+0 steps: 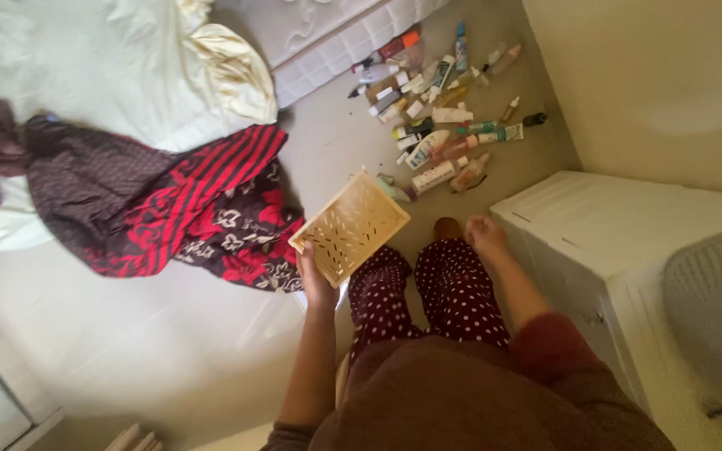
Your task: Organizing and wiping down various skincare and toiletry bottles from the floor into a basket.
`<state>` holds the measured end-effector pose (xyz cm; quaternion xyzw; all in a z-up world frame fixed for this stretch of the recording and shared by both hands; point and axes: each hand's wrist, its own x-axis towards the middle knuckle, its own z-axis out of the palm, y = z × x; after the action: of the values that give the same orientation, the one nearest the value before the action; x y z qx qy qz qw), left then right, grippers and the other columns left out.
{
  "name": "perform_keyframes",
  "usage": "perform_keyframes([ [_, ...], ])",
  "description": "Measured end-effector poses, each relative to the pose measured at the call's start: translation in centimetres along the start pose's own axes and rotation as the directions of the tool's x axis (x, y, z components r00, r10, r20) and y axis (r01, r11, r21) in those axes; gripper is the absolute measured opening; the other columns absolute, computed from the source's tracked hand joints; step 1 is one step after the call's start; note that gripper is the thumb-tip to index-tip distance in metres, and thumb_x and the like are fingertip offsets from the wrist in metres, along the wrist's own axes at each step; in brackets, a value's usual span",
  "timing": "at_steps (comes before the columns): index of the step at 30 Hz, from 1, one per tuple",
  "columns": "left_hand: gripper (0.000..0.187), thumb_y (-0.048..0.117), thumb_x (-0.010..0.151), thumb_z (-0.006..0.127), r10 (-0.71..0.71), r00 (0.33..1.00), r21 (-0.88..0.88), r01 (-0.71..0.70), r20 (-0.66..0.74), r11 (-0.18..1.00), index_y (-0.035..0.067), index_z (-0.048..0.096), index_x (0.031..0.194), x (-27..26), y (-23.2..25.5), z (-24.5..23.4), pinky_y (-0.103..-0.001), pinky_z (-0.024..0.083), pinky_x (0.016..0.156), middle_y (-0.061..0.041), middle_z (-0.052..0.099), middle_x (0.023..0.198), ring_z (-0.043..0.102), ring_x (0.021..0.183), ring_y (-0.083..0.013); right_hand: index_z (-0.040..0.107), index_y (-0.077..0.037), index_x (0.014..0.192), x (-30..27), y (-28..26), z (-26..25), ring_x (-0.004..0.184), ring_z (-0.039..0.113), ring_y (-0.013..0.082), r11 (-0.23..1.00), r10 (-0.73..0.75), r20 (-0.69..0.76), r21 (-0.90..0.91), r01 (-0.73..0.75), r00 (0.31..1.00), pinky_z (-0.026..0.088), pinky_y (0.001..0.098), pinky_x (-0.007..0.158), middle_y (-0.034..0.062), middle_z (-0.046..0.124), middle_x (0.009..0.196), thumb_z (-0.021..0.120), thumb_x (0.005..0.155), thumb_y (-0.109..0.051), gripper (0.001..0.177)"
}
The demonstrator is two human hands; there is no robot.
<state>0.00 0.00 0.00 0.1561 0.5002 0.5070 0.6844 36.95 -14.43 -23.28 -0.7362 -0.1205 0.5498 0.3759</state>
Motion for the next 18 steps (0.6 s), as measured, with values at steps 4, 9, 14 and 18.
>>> perform_keyframes([
  [4, 0.060, 0.038, 0.104, 0.058, 0.026, 0.999, 0.015, -0.027, 0.030, 1.000, 0.002, 0.042, 0.149, 4.9, -7.1, -0.8, -0.047, 0.049, 0.104, -0.017, 0.056, 0.139, 0.059, 0.125, -0.0306, 0.065, -0.008, 0.132, 5.8, -6.3, 0.8, 0.090, 0.069, 0.0222, 0.850, 0.043, -0.258, -0.498, -0.171, 0.965, 0.056, 0.0369, 0.081, 0.0121, 0.074, 0.107, 0.066, 0.103, -0.028, 0.035],
  [9, 0.059, 0.032, 0.096, 0.059, -0.014, 0.999, 0.057, 0.012, 0.039, 0.998, 0.009, 0.037, 0.146, 13.3, -14.5, -2.0, -0.043, 0.052, 0.097, -0.011, 0.055, 0.134, 0.059, 0.120, -0.0248, 0.065, -0.011, 0.127, 23.1, -0.2, -1.5, 0.103, 0.069, 0.0283, 0.822, -0.230, -0.334, -0.570, -0.001, 0.914, 0.053, 0.0434, 0.094, 0.0109, 0.074, 0.115, 0.070, 0.090, -0.027, 0.041],
  [14, 0.051, 0.032, 0.097, 0.060, -0.122, 0.990, 0.097, 0.129, -0.074, 0.987, 0.008, 0.041, 0.137, 21.3, -24.1, -8.3, -0.044, 0.053, 0.087, -0.015, 0.055, 0.121, 0.061, 0.107, -0.0269, 0.064, -0.006, 0.126, 32.2, -3.0, -2.5, 0.103, 0.069, 0.0320, 0.804, -0.334, -0.376, -0.593, 0.052, 0.864, 0.053, 0.0449, 0.093, 0.0155, 0.072, 0.116, 0.069, 0.091, -0.023, 0.039],
  [18, 0.053, 0.031, 0.091, 0.060, -0.197, 0.953, 0.257, 0.255, -0.232, 0.932, 0.008, 0.045, 0.136, 23.8, -27.5, -12.4, -0.042, 0.053, 0.088, -0.014, 0.060, 0.120, 0.062, 0.108, -0.0256, 0.062, -0.001, 0.125, 40.8, -1.9, -4.5, 0.104, 0.068, 0.0357, 0.790, -0.408, -0.417, -0.607, 0.085, 0.813, 0.053, 0.0465, 0.093, 0.0200, 0.071, 0.116, 0.067, 0.093, -0.019, 0.038],
])
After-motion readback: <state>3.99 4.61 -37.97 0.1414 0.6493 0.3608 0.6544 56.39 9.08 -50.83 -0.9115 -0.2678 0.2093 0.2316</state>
